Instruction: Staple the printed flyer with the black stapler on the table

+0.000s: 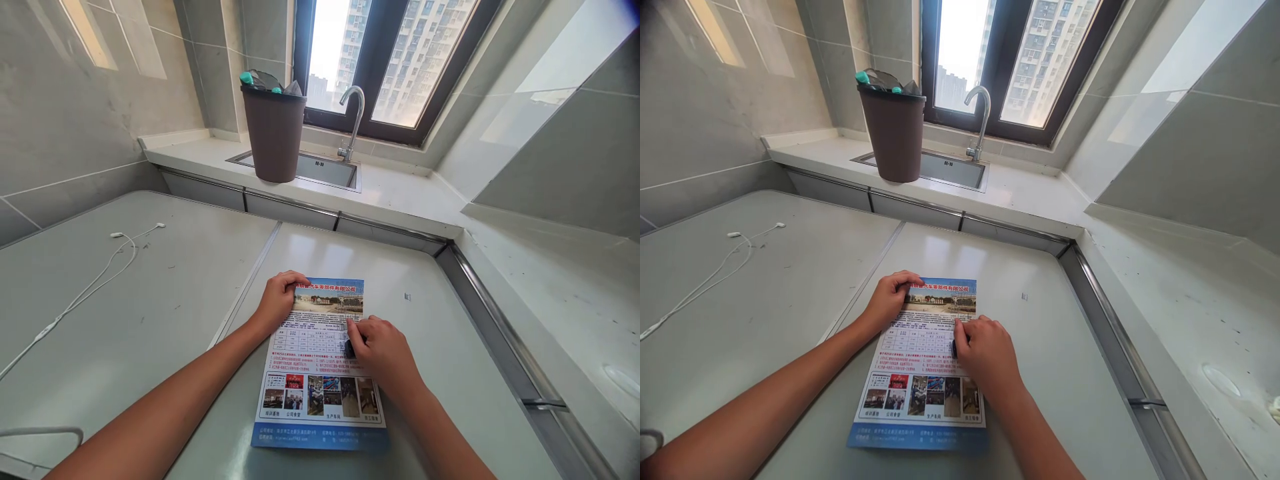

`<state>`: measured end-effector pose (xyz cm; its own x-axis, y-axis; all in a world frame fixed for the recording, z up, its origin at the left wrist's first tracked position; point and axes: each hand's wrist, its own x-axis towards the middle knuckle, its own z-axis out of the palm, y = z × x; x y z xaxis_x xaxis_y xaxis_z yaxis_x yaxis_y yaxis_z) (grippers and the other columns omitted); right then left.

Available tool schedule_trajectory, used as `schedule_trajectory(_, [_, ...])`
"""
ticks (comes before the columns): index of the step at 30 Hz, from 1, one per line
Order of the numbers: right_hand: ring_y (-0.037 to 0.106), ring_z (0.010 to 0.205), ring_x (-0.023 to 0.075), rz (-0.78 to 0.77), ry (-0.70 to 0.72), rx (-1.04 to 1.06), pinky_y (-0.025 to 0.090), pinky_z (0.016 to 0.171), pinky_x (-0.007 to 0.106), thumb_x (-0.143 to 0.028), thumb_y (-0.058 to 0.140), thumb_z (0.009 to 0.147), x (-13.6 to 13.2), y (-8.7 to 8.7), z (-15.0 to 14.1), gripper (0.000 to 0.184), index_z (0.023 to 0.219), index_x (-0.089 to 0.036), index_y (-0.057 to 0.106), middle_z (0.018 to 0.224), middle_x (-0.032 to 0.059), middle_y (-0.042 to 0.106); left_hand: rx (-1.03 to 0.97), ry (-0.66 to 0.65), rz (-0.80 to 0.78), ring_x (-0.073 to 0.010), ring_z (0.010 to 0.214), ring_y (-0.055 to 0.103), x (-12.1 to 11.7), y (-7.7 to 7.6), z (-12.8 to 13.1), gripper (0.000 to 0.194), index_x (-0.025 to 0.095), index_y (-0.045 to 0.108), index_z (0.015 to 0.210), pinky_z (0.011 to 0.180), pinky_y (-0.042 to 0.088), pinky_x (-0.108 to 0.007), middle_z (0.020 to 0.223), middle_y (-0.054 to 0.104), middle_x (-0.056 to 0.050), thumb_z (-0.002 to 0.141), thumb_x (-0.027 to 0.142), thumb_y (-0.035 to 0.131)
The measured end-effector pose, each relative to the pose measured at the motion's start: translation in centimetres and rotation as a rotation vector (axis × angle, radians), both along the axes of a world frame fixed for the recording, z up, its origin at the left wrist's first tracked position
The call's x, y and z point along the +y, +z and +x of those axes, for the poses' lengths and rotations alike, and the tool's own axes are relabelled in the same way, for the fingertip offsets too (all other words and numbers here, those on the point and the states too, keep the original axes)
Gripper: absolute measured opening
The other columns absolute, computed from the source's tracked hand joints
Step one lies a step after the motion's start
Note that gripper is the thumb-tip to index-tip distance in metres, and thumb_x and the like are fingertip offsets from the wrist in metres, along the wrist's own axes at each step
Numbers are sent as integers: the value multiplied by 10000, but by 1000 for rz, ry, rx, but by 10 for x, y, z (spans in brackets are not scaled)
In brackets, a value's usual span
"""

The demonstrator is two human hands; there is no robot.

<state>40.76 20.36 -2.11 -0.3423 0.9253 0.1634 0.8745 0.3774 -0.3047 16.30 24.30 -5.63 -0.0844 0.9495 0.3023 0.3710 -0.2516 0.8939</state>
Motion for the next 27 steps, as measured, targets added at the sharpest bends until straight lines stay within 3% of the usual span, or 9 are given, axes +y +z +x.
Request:
schedule_trajectory(10, [538,624,164,-40,-31,-89,276,613,313,-333,420,1050,-3,7,-5,508,582,-215,578,636,19,627,-9,-8,-14,-225,1057,659,0,-1,-1,370,202,785,904,957,474,-358,1061,762,-46,854,109,431])
schedule_trajectory(19, [585,881,191,-7,16,-190,329,763,333,-275,338,1092,-6,5,-8,431,805,-220,654,944,35,678,-10,-7,-11,-222,1053,657,0,-1,0,392,213,788,893,966,468,-359,1058,763,-39,845,82,422])
schedule_trajectory(27, [599,896,205,-24,23,-258,310,771,356,-273,345,1089,-7,3,-9,424,835,-232,681,909,31,694,14,-3,6,-220,1046,650,0,-3,1,392,220,792,898,965,462,-358,1049,767,-32,855,76,431])
